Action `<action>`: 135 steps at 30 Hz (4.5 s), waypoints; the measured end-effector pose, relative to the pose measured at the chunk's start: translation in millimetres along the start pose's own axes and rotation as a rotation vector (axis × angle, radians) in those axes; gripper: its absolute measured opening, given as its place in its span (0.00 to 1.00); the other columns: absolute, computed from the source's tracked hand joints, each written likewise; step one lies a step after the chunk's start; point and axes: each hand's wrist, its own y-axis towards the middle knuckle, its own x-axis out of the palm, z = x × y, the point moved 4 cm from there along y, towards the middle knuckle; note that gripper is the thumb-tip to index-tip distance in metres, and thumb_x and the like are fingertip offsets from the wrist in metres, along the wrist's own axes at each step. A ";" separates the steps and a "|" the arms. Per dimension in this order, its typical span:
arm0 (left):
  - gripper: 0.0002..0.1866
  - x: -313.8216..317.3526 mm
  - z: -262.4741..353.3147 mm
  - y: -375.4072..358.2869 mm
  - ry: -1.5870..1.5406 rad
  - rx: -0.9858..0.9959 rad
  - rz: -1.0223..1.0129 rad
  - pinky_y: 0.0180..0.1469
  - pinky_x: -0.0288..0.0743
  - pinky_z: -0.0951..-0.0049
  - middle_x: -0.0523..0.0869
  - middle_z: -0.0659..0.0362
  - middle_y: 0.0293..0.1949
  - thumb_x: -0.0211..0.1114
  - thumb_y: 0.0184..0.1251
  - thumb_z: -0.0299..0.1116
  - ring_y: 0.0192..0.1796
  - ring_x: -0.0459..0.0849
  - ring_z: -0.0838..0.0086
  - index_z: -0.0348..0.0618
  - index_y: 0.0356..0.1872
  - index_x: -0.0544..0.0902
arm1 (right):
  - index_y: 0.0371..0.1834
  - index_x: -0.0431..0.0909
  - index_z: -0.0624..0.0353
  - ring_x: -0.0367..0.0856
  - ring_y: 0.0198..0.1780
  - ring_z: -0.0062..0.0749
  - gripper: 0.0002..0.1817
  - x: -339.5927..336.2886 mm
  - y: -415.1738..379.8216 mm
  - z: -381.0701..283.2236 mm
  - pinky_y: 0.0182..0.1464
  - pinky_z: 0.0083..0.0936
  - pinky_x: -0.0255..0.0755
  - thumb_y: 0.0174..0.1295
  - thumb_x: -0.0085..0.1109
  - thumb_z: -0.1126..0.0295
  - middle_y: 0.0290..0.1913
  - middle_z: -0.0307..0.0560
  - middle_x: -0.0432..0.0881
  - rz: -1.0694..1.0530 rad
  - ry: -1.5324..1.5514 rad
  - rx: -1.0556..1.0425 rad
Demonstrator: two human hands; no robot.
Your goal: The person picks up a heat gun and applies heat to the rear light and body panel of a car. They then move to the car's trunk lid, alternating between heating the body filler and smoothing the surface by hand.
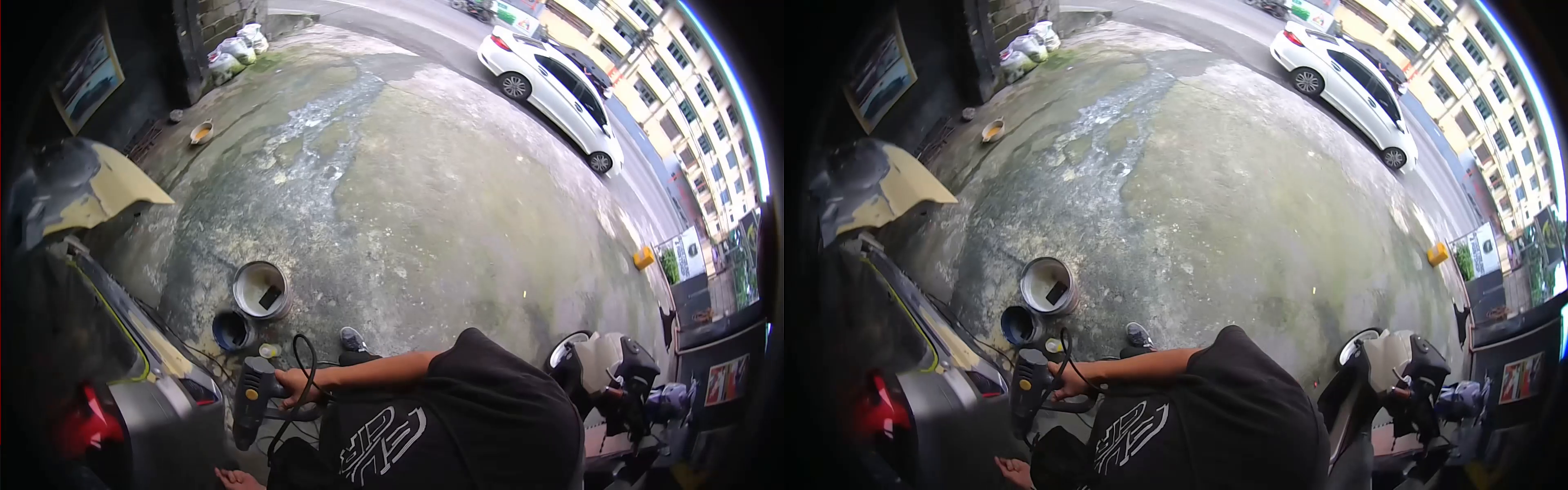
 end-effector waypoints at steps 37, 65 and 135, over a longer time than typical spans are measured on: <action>0.11 -198.9 287.5 432.6 1.231 0.354 0.481 0.32 0.74 0.68 0.81 0.63 0.26 0.64 0.74 0.46 0.28 0.81 0.71 0.51 0.42 0.85 | 0.64 0.70 0.63 0.85 0.50 0.35 0.27 32.3 449.0 143.3 0.53 0.31 0.77 0.64 0.66 0.66 0.50 0.51 0.86 -0.003 0.306 0.457; 0.14 -190.5 297.4 429.4 1.245 0.303 0.539 0.33 0.74 0.66 0.83 0.60 0.27 0.61 0.75 0.50 0.30 0.83 0.66 0.51 0.42 0.83 | 0.54 0.79 0.67 0.81 0.41 0.27 0.23 1.5 599.9 74.8 0.43 0.29 0.77 0.57 0.67 0.67 0.42 0.43 0.85 -0.517 -0.060 0.144; 0.10 -175.6 313.6 420.1 1.322 0.378 0.607 0.33 0.73 0.62 0.81 0.52 0.26 0.68 0.66 0.35 0.29 0.82 0.61 0.41 0.29 0.79 | 0.55 0.60 0.74 0.83 0.48 0.73 0.34 39.5 515.7 72.8 0.52 0.53 0.77 0.58 0.63 0.58 0.42 0.80 0.83 -0.121 -0.458 0.111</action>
